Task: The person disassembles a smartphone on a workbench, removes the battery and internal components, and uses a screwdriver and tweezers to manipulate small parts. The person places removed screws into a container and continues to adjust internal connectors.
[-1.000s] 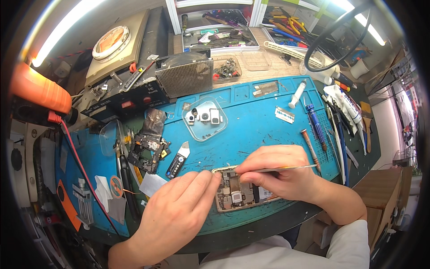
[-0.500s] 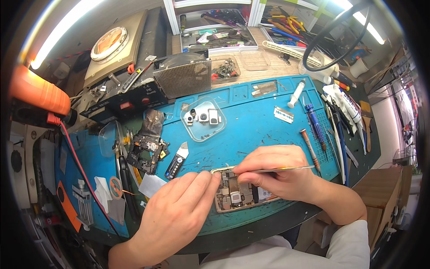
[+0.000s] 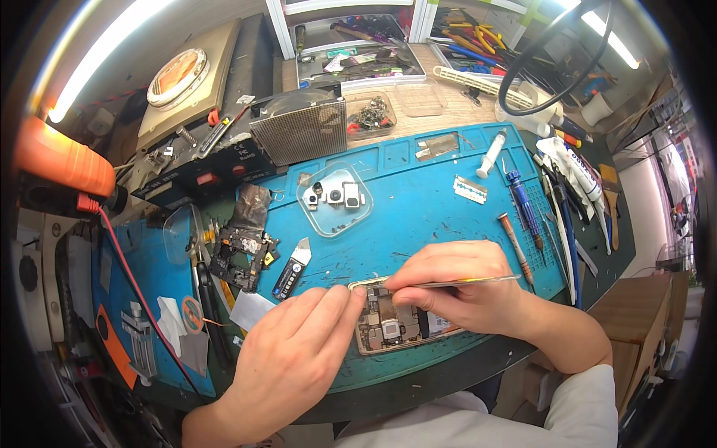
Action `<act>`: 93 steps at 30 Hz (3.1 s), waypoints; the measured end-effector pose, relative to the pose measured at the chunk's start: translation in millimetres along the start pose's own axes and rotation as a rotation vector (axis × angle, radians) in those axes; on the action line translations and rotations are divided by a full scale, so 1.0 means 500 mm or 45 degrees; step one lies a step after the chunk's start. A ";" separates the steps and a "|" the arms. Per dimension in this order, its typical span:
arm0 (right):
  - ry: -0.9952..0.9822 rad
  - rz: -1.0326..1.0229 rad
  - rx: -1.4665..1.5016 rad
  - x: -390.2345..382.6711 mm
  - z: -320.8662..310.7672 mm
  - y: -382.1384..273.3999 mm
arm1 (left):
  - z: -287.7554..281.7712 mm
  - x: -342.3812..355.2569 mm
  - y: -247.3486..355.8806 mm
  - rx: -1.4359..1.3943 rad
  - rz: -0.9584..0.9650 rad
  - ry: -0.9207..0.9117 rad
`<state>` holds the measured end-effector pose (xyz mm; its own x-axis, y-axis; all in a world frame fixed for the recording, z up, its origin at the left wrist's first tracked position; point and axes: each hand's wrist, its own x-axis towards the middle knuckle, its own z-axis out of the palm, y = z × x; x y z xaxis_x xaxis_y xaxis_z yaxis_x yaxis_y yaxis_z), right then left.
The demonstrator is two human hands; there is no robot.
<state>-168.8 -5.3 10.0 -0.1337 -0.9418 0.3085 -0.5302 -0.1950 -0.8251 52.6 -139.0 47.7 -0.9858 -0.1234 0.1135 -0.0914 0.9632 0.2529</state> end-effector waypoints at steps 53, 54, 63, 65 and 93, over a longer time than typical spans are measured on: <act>-0.011 -0.063 0.006 0.004 -0.001 0.002 | 0.005 -0.003 0.005 0.050 -0.001 -0.014; -0.014 -0.060 0.006 0.003 -0.001 0.002 | 0.004 -0.003 0.006 0.051 -0.003 -0.017; -0.012 -0.041 -0.008 0.002 0.000 0.002 | 0.007 -0.003 0.002 0.147 0.086 0.012; 0.044 0.071 0.099 -0.001 -0.003 -0.001 | 0.012 -0.003 -0.001 0.131 0.088 0.026; 0.011 0.427 0.350 0.001 -0.015 -0.003 | 0.016 0.008 0.003 -0.020 -0.023 0.112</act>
<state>-174.3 -3.6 15.2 -0.2683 -0.9633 0.0048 -0.2138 0.0546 -0.9754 47.4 -136.2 40.6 -0.9679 -0.1618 0.1926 -0.1060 0.9568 0.2709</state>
